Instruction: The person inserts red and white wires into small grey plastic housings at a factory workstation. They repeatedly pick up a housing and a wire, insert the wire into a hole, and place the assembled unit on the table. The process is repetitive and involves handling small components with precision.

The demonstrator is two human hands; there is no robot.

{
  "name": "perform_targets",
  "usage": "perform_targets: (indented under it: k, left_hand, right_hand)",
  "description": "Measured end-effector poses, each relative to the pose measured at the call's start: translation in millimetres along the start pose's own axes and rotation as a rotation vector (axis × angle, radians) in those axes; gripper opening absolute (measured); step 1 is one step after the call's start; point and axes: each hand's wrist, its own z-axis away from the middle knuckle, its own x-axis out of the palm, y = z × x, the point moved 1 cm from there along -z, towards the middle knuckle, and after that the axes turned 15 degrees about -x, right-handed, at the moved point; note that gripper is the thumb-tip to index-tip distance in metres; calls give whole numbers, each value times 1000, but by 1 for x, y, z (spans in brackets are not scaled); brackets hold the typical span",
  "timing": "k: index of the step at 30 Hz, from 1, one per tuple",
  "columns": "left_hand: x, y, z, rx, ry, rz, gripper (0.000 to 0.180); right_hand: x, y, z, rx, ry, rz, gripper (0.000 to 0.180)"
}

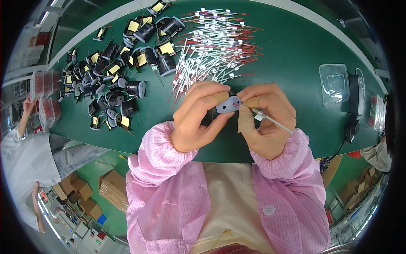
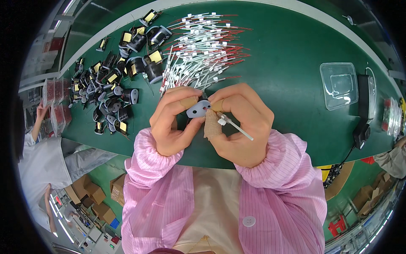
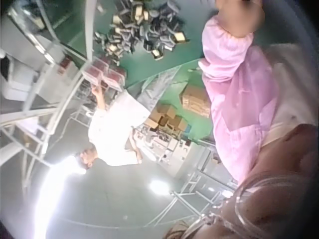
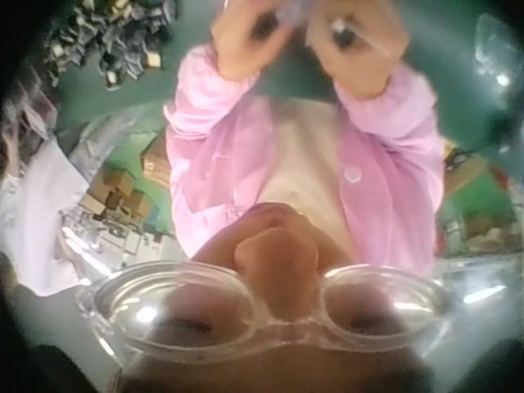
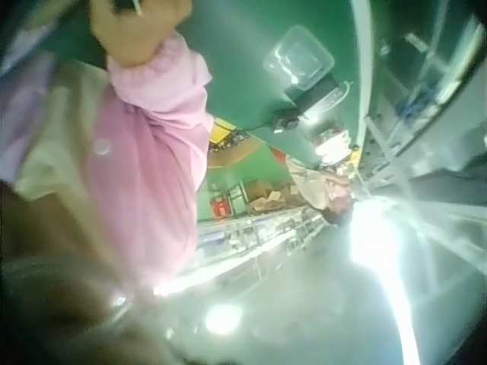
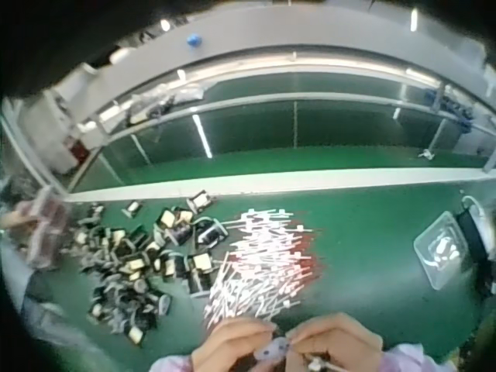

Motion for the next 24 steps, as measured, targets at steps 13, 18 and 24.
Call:
perform_targets:
  k: [13, 18, 24]
  left_hand:
    - [0, 0, 0, 2, 9, -6, 41]
    - [0, 0, -1, 10, 3, -32, 41]
    - [0, 0, 0, 13, 6, -33, 41]
  right_hand:
    - [0, -3, -2, 18, -24, 34, 17]
    - [0, -4, -3, 26, -33, 34, 17]
    - [-1, -4, -3, 49, -33, 26, 17]
